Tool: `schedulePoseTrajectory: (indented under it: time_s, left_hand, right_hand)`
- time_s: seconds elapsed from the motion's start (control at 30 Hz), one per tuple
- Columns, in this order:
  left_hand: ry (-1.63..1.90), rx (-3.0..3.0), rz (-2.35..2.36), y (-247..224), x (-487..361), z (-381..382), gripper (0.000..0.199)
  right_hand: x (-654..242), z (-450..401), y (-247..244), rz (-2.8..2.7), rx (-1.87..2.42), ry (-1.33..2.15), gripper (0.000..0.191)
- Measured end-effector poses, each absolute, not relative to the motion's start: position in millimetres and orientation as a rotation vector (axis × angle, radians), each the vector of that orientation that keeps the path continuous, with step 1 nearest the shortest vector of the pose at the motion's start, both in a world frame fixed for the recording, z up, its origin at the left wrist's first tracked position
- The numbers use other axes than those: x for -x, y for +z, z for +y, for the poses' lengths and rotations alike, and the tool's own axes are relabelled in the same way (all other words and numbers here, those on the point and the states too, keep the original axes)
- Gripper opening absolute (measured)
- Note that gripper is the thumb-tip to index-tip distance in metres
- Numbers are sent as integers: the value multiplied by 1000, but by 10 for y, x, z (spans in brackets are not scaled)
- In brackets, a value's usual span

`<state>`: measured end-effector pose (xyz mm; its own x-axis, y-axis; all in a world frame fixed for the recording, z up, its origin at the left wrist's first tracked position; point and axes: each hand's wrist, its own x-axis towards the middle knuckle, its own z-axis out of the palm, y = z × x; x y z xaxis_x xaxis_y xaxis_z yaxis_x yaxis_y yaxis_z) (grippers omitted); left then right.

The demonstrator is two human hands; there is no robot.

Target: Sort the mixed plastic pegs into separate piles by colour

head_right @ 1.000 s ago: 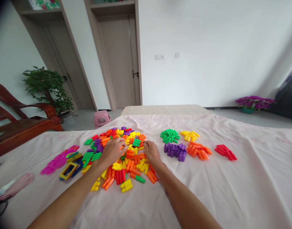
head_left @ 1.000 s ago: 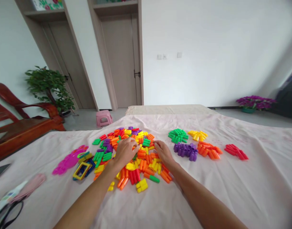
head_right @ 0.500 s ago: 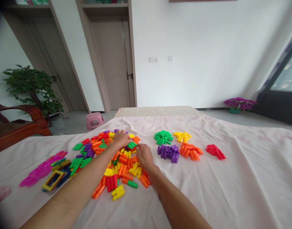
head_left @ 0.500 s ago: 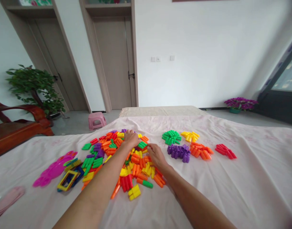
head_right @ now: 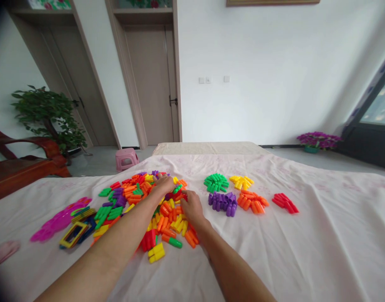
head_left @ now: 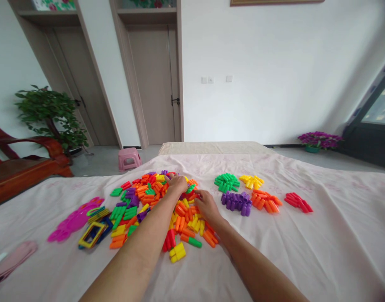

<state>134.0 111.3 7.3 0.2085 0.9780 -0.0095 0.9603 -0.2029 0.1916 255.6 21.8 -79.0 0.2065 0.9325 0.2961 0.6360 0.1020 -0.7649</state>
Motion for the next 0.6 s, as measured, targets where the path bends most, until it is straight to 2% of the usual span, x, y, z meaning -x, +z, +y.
schedulePoseTrajectory:
  time_s: [0.27, 0.47, 0.6]
  left_hand:
    - [354, -2373, 1857, 135, -1069, 945, 33]
    - [548, -2311, 1804, 373, -119, 894, 26]
    - [737, -2105, 1751, 372, 539, 796, 30]
  right_hand:
    - [-2563, 200, -744, -1528, 1507, 448, 41]
    - [-2560, 192, -719, -1538, 1487, 458, 43]
    - [-2557, 183, -690, -1575, 1488, 470, 42]
